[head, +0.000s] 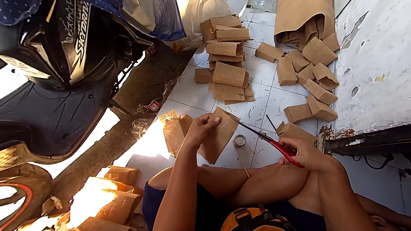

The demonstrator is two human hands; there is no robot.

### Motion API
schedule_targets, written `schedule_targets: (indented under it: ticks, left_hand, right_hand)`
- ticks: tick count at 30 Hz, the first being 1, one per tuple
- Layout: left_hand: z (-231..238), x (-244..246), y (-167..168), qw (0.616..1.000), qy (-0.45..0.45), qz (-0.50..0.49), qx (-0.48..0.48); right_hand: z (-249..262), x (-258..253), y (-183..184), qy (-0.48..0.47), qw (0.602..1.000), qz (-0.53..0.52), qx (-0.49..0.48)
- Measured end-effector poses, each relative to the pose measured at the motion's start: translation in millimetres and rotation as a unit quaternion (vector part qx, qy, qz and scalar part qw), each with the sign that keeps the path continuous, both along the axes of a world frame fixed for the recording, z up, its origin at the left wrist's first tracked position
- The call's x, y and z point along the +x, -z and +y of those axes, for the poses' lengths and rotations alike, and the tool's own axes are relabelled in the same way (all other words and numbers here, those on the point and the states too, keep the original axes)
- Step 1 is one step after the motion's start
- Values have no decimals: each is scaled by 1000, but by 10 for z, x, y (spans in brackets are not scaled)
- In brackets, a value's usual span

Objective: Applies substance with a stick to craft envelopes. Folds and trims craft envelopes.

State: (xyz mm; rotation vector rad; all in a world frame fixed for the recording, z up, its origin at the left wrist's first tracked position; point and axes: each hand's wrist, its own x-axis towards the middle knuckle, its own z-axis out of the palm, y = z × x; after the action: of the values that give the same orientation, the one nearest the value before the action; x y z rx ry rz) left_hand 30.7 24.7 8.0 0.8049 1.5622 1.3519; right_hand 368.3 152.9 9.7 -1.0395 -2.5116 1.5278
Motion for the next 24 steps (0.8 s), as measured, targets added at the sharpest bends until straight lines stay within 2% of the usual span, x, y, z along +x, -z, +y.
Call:
schedule_targets:
  ticks: [24]
  left_hand:
    - [15, -11, 0, 1000, 1, 15, -4]
  right_hand:
    - [-66, -63, -22, 2, 1000, 8, 2]
